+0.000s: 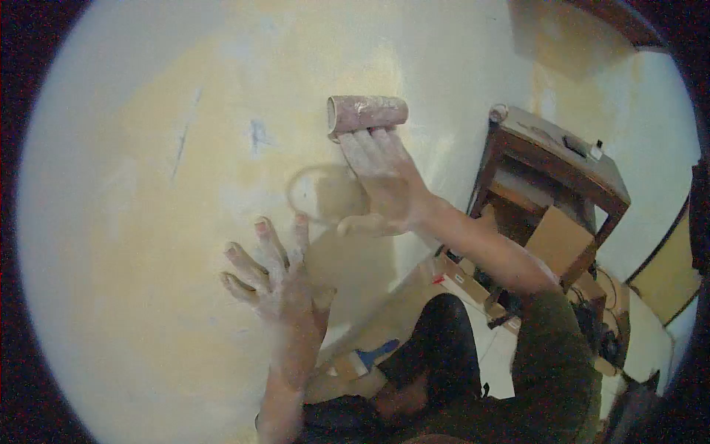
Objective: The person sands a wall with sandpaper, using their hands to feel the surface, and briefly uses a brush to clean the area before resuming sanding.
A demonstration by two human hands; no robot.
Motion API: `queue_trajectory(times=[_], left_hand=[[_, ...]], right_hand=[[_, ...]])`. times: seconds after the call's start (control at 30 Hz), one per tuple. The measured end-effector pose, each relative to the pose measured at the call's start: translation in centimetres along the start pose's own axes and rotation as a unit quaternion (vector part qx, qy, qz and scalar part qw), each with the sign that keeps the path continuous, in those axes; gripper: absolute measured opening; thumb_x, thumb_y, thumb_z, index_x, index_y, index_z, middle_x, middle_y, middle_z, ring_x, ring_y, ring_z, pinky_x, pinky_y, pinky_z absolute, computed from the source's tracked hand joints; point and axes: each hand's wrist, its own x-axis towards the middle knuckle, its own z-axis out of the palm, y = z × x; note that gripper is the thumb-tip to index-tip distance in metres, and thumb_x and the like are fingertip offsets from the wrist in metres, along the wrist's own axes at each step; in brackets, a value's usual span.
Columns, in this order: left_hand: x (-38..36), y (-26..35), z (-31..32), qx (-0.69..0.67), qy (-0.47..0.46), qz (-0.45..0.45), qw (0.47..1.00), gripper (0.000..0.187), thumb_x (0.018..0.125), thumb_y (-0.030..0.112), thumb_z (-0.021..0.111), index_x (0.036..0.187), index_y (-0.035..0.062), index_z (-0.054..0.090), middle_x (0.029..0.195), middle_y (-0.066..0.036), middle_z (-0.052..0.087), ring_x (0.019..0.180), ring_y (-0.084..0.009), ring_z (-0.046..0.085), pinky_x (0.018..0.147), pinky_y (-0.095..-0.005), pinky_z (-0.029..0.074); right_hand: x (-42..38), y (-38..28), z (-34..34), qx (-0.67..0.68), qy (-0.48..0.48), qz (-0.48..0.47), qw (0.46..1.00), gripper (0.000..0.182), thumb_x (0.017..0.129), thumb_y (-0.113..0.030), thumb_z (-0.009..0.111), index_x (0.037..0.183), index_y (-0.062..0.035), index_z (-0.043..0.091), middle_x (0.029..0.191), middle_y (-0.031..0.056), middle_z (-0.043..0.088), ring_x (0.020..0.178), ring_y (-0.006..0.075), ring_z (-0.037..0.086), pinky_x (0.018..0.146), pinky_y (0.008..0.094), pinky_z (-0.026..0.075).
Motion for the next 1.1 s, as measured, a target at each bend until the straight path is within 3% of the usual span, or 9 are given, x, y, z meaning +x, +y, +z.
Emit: queue_trajectory(times=[0.13, 0.17, 0.4, 0.67, 0.77, 0.83, 0.97, 1.0, 1.1], left_hand=[[0.0, -0.2, -1.7, -0.100, -0.042, 0.019, 0.994, 0.128, 0.066, 0.049, 0.092, 0.167, 0.0263, 0.017, 0.172, -0.025, -0.002, 0.150, -0.0651, -0.004, 0.114, -0.0812, 0.006], [-0.1, -0.2, -1.8, -0.107, -0.038, 0.023, 0.993, 0.128, 0.066, 0.049, 0.092, 0.167, 0.0263, 0.017, 0.172, -0.025, -0.002, 0.150, -0.0655, -0.004, 0.114, -0.0811, 0.006], [-0.7, 0.0, -1.3, -0.090, 0.000, 0.021, 0.996, 0.128, 0.066, 0.051, 0.092, 0.167, 0.0258, 0.017, 0.172, -0.025, -0.006, 0.149, -0.0664, -0.006, 0.115, -0.0798, 0.006], [-0.7, 0.5, -1.7, -0.088, -0.055, -0.012, 0.995, 0.123, 0.070, 0.051, 0.090, 0.167, 0.0261, 0.019, 0.172, -0.024, -0.002, 0.150, -0.0651, -0.005, 0.116, -0.0794, 0.005], [-1.0, 0.4, 1.2, -0.066, 0.086, 0.008, 0.994, 0.116, 0.076, 0.063, 0.081, 0.167, 0.0255, 0.021, 0.172, -0.025, 0.000, 0.151, -0.0631, -0.004, 0.116, -0.0790, 0.005], [-1.1, 0.3, 1.5, -0.072, 0.084, 0.000, 0.994, 0.106, 0.081, 0.065, 0.074, 0.166, 0.0276, 0.024, 0.172, -0.025, 0.004, 0.151, -0.0625, 0.000, 0.115, -0.0787, 0.007], [-0.1, 0.4, -0.7, -0.047, 0.047, 0.003, 0.998, 0.100, 0.088, 0.069, 0.064, 0.167, 0.0220, 0.024, 0.172, -0.026, 0.008, 0.154, -0.0586, 0.003, 0.117, -0.0748, 0.009], [0.3, 0.0, -1.5, -0.040, 0.069, 0.012, 0.997, 0.102, 0.088, 0.068, 0.064, 0.167, 0.0187, 0.023, 0.172, -0.026, 0.008, 0.154, -0.0568, 0.004, 0.119, -0.0723, 0.009], [3.3, -1.9, -4.4, 0.000, 0.131, 0.036, 0.991, 0.107, 0.088, 0.067, 0.065, 0.166, 0.0100, 0.020, 0.171, -0.026, 0.009, 0.156, -0.0509, 0.006, 0.123, -0.0643, 0.010]], right_hand=[[4.6, 4.1, 0.1, -0.130, 0.112, 0.009, 0.985, 0.099, 0.085, -0.060, 0.067, 0.153, 0.0052, 0.034, 0.147, 0.0288, 0.043, 0.139, 0.0503, 0.037, 0.120, 0.0628, 0.024], [6.3, 4.9, -1.1, 0.015, 0.162, 0.046, 0.986, 0.102, 0.085, -0.060, 0.068, 0.154, 0.0052, 0.031, 0.149, 0.0296, 0.042, 0.139, 0.0514, 0.036, 0.121, 0.0637, 0.022], [4.2, 3.2, 2.1, 0.107, 0.159, 0.053, 0.980, 0.116, 0.085, -0.073, 0.064, 0.162, 0.0014, 0.020, 0.168, 0.0287, 0.017, 0.158, 0.0460, 0.010, 0.128, 0.0559, 0.009], [1.1, 1.5, -3.3, 0.150, 0.033, 0.066, 0.986, 0.107, 0.088, -0.068, 0.060, 0.163, -0.0011, 0.023, 0.169, 0.0271, 0.016, 0.157, 0.0439, 0.015, 0.128, 0.0535, 0.012], [-3.4, -0.8, -0.6, 0.156, -0.077, 0.104, 0.979, 0.110, 0.085, -0.070, 0.065, 0.163, -0.0039, 0.024, 0.170, 0.0226, 0.020, 0.159, 0.0393, 0.013, 0.129, 0.0520, 0.010], [-8.6, -4.1, 1.9, 0.457, -0.038, 0.174, 0.871, 0.108, 0.084, -0.066, 0.070, 0.164, -0.0076, 0.025, 0.169, 0.0200, 0.023, 0.159, 0.0368, 0.013, 0.129, 0.0515, 0.012], [-16.6, -11.7, 1.0, 0.470, -0.104, 0.305, 0.822, 0.083, 0.087, -0.042, 0.079, 0.156, -0.0128, 0.044, 0.159, 0.0193, 0.043, 0.146, 0.0361, 0.039, 0.121, 0.0504, 0.034], [-18.5, -13.6, 0.6, 0.556, -0.137, 0.390, 0.721, 0.074, 0.087, -0.036, 0.081, 0.150, -0.0118, 0.052, 0.154, 0.0183, 0.050, 0.138, 0.0348, 0.051, 0.116, 0.0497, 0.041], [-26.4, -22.3, 5.8, 0.572, -0.082, 0.429, 0.695, 0.045, 0.090, -0.025, 0.080, 0.130, -0.0084, 0.069, 0.140, 0.0149, 0.062, 0.111, 0.0281, 0.069, 0.101, 0.0459, 0.051]])
